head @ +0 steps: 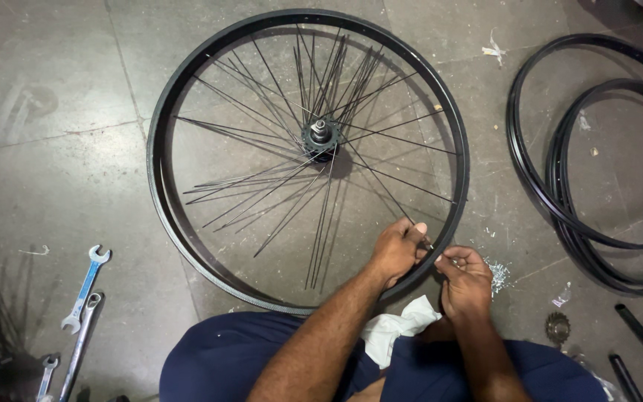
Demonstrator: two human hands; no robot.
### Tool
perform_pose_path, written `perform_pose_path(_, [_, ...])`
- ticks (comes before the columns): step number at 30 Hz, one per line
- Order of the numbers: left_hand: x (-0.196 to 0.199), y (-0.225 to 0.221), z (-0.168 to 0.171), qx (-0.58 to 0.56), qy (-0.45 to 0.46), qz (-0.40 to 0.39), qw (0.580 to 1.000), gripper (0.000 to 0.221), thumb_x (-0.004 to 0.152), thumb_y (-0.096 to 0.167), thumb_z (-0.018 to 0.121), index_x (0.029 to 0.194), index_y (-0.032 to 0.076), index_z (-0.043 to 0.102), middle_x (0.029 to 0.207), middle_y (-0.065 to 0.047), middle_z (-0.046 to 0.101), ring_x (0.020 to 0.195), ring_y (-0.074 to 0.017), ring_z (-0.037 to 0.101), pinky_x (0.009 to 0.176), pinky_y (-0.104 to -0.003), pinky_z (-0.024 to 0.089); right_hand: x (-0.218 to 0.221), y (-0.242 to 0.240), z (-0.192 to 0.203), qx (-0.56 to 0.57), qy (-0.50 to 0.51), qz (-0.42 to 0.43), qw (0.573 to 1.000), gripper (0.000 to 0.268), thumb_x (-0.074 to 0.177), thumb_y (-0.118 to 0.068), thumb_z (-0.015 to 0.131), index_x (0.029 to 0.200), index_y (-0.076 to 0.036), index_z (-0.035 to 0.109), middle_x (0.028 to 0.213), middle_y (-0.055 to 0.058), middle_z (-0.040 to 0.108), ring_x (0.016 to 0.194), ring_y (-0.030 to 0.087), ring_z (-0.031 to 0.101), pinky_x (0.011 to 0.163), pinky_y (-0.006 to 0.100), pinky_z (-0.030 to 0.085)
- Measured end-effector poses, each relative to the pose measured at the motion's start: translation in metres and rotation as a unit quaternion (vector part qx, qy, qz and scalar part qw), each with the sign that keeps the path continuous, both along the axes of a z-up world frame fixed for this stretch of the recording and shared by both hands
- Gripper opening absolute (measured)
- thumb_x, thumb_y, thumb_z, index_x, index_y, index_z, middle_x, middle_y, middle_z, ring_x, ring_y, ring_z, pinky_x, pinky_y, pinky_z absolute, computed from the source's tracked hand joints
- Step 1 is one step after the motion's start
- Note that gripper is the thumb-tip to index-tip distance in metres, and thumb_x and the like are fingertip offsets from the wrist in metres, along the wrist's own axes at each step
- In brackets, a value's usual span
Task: The person laces a bicycle wheel by inserting metal spokes through a central hub and then threading the other ends into the rim, securing them with small nuts.
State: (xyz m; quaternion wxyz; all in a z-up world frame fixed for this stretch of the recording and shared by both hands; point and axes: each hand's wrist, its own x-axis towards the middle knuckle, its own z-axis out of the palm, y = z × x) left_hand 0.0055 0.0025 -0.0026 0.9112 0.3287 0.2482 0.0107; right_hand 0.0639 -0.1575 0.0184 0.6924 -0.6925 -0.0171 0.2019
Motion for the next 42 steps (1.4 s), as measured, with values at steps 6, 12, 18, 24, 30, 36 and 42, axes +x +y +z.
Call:
perform_pose_path(6, [0.0,0.004,0.005,0.083,-0.014,-0.001,0.996,0.03,0.109,0.024,0.061,0.091,0.0,0.063,0.083,-0.013,0.067,0.067,-0.0191,0.061,0.059,-0.035,0.051,0.011,-0.003,-0.003,0.037,0.114,0.04,0.992,0.023,0.089,0.009,0.061,0.109,-0.002,0.062,0.101,0.014,0.071,0.089,0.021,0.07,0.08,0.03,0.056])
perform_pose_path(12, [-0.021,0.048,0.057,0.683,-0.071,0.049,0.725,0.019,0.089,0.025,0.065,0.095,0.008,0.071,0.103,-0.017,0.071,0.1,-0.0397,0.064,0.086,-0.052,0.052,0.023,-0.017,-0.029,0.118,0.172,0.09,0.974,0.023,0.098,0.004,0.059,0.121,0.003,0.064,0.105,0.01,0.071,0.087,0.015,0.064,0.074,0.026,0.052])
perform_pose_path(18, [0.011,0.077,0.03,0.708,-0.172,-0.187,0.659,0.021,0.098,0.022,0.056,0.097,0.021,0.077,0.1,-0.007,0.073,0.106,-0.0316,0.063,0.094,-0.061,0.043,0.017,-0.009,-0.027,0.075,0.156,0.06,0.983,0.023,0.094,0.004,0.059,0.116,0.004,0.064,0.111,0.013,0.075,0.086,0.014,0.066,0.072,0.025,0.051])
perform_pose_path(24, [0.011,0.069,0.042,0.668,-0.171,-0.205,0.695,0.015,0.089,0.025,0.071,0.101,0.016,0.075,0.099,-0.007,0.073,0.106,-0.0298,0.066,0.087,-0.058,0.044,0.012,-0.003,-0.013,0.074,0.184,0.044,0.979,0.029,0.093,0.004,0.058,0.121,0.004,0.064,0.117,0.015,0.073,0.097,0.015,0.068,0.081,0.027,0.052])
perform_pose_path(30, [0.015,0.073,0.068,0.624,-0.18,-0.234,0.724,0.015,0.081,0.018,0.077,0.096,0.013,0.074,0.098,-0.006,0.074,0.108,-0.0298,0.065,0.092,-0.058,0.039,0.009,0.0,-0.007,0.085,0.171,0.037,0.981,0.033,0.092,0.002,0.058,0.124,0.006,0.065,0.114,0.016,0.074,0.102,0.019,0.07,0.086,0.029,0.052])
perform_pose_path(36, [0.014,0.072,0.066,0.661,-0.173,-0.276,0.676,0.012,0.092,0.023,0.072,0.098,0.014,0.076,0.102,-0.011,0.071,0.112,-0.0341,0.059,0.095,-0.059,0.036,0.013,-0.01,-0.026,0.083,0.176,0.031,0.98,0.029,0.091,0.002,0.063,0.119,0.007,0.065,0.111,0.015,0.074,0.092,0.018,0.067,0.083,0.03,0.052])
perform_pose_path(42, [0.014,0.071,0.072,0.655,-0.149,-0.309,0.674,0.017,0.091,0.026,0.064,0.095,0.014,0.077,0.106,-0.009,0.07,0.116,-0.0341,0.054,0.102,-0.063,0.029,0.017,-0.011,-0.034,0.067,0.169,0.031,0.983,0.025,0.093,0.001,0.064,0.117,0.008,0.066,0.104,0.012,0.071,0.088,0.017,0.065,0.08,0.03,0.052])
